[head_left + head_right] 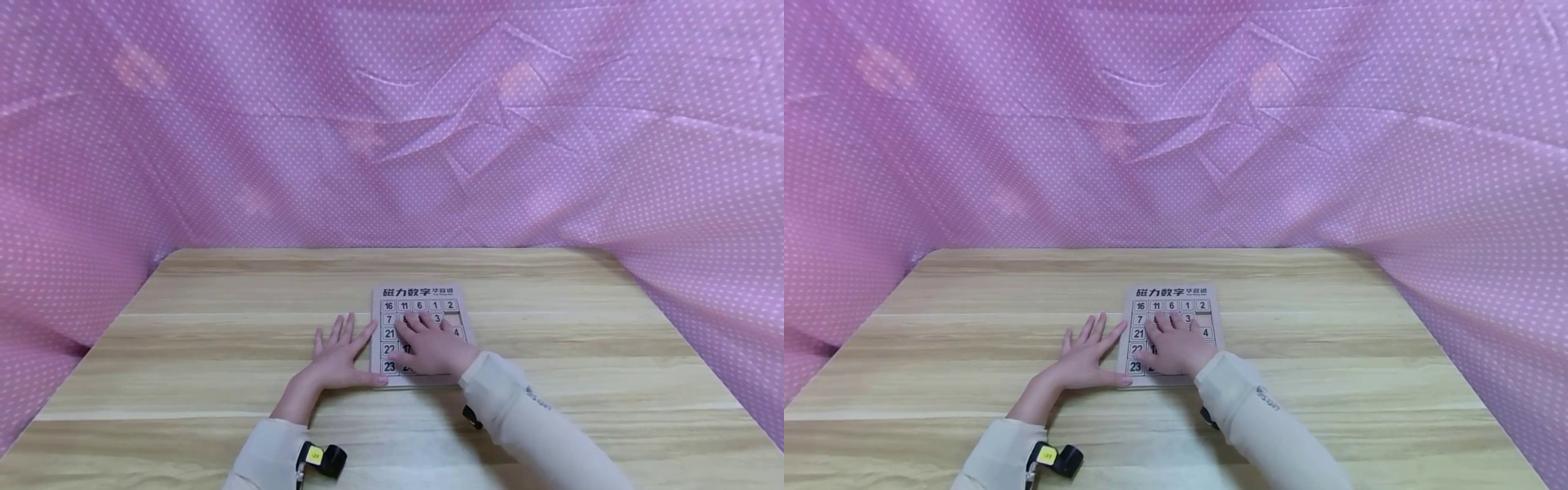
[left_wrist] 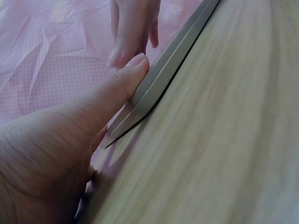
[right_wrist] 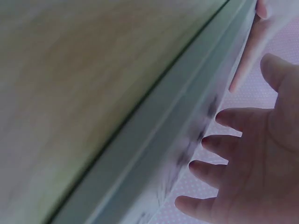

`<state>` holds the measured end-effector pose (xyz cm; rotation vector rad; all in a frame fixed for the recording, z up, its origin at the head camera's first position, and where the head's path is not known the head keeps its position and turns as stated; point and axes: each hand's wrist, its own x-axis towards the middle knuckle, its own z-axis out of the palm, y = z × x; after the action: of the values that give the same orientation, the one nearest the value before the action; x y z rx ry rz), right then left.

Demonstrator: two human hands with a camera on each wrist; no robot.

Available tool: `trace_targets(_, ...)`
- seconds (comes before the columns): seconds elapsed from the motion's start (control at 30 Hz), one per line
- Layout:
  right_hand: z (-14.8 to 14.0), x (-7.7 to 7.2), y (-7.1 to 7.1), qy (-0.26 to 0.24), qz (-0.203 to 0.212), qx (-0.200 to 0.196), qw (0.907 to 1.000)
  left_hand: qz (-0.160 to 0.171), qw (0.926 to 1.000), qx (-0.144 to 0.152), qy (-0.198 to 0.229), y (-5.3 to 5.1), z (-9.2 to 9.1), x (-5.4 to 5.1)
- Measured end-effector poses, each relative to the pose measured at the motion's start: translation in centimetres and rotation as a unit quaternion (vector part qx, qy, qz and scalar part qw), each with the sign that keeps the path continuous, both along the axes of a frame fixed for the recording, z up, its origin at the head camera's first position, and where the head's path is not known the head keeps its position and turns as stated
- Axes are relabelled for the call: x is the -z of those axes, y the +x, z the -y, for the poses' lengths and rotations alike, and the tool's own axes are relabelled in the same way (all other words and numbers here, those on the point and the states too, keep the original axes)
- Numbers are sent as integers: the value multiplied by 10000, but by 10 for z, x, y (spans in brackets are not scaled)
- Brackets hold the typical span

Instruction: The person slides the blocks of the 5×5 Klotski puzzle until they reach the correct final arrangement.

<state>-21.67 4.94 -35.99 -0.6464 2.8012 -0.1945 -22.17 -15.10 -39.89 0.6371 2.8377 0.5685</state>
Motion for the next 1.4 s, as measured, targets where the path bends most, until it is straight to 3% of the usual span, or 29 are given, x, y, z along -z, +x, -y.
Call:
trace_targets(0.4,-3,5,-2,261,24,70,9996,-14,10000,-30,29,2,-2,0)
trace_targets(0.9,-25,10,-2,163,-160,81,9997,42,10000,-86,-3,4,-3,-1)
trace_targets(1.23,-20,2,2,121,-17,26,9999,106,9999,-74,29,3,-2,-1)
trace_targets(1.4,-10,-3,9,177,-119,-267,9994,82,9999,-52,-35,3,-1,-3)
